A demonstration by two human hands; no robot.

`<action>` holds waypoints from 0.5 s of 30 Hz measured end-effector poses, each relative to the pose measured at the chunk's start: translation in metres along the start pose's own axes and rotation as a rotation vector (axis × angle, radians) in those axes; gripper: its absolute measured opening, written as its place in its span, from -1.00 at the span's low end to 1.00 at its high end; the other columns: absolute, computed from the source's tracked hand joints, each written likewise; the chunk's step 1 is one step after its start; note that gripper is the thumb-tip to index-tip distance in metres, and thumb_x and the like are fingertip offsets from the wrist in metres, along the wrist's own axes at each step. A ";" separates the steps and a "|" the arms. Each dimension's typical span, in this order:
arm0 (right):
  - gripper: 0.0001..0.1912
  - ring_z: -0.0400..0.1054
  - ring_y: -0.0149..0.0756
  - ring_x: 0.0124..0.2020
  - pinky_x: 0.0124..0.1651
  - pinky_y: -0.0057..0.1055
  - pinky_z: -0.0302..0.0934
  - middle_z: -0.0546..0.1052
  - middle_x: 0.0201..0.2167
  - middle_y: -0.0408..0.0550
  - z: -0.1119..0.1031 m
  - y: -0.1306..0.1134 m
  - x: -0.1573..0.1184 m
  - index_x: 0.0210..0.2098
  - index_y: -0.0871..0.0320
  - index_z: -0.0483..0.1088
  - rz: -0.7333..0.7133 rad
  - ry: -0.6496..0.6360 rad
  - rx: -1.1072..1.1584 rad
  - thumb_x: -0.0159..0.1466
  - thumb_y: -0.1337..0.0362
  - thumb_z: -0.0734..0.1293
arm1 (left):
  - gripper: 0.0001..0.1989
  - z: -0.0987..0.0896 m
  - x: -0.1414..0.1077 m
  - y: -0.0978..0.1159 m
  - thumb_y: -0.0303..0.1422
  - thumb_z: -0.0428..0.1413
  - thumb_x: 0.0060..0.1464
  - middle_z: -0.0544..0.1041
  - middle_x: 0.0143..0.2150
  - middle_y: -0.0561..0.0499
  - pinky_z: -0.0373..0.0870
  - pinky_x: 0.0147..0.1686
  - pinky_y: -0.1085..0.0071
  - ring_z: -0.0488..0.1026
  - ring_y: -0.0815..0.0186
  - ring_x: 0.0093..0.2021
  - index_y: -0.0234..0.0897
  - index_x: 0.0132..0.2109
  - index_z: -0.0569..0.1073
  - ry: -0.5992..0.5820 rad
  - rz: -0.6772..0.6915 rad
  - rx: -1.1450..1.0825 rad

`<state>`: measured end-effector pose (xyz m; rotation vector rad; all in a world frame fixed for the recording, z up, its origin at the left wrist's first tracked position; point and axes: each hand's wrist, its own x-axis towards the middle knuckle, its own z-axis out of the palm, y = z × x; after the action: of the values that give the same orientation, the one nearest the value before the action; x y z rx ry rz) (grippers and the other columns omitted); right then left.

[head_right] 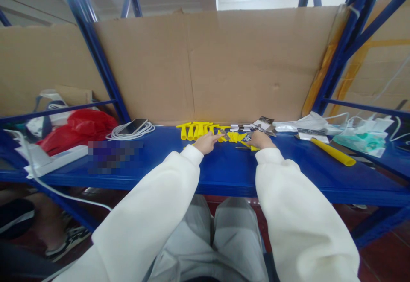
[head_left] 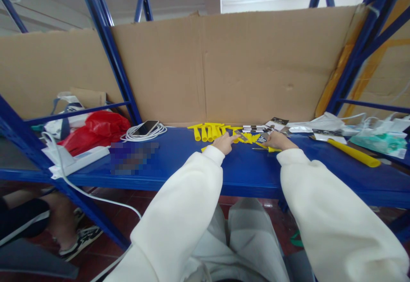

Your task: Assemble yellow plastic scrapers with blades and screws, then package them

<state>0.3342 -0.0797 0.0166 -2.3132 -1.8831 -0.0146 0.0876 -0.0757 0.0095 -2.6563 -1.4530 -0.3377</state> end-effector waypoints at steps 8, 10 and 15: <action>-0.70 0.38 -0.29 -0.49 -0.43 -0.43 0.19 0.51 -0.60 -0.06 0.000 0.006 -0.004 -0.66 0.16 0.43 -0.116 -0.053 0.193 0.09 0.15 0.46 | -0.47 -0.001 -0.001 0.000 -0.38 -0.15 0.35 0.42 0.07 -0.14 0.41 0.02 0.24 0.48 0.14 0.03 0.04 0.40 0.21 0.005 0.007 -0.005; -0.73 0.35 -0.31 -0.51 -0.45 -0.43 0.17 0.50 -0.61 -0.09 0.002 0.007 -0.003 -0.68 0.15 0.41 -0.130 -0.054 0.241 0.05 0.22 0.48 | -0.47 -0.001 -0.001 0.000 -0.38 -0.16 0.35 0.42 0.06 -0.14 0.41 0.02 0.24 0.48 0.14 0.02 0.04 0.40 0.21 0.003 0.005 -0.007; -0.77 0.33 -0.33 -0.51 -0.46 -0.45 0.13 0.48 -0.63 -0.12 0.003 0.006 -0.001 -0.67 0.15 0.42 -0.116 -0.067 0.309 -0.01 0.30 0.51 | -0.47 -0.001 -0.001 -0.001 -0.36 -0.17 0.35 0.41 0.07 -0.13 0.39 0.04 0.25 0.48 0.15 0.02 0.04 0.40 0.21 -0.005 0.004 -0.007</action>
<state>0.3396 -0.0815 0.0131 -2.0217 -1.8935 0.3210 0.0864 -0.0758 0.0100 -2.6671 -1.4511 -0.3364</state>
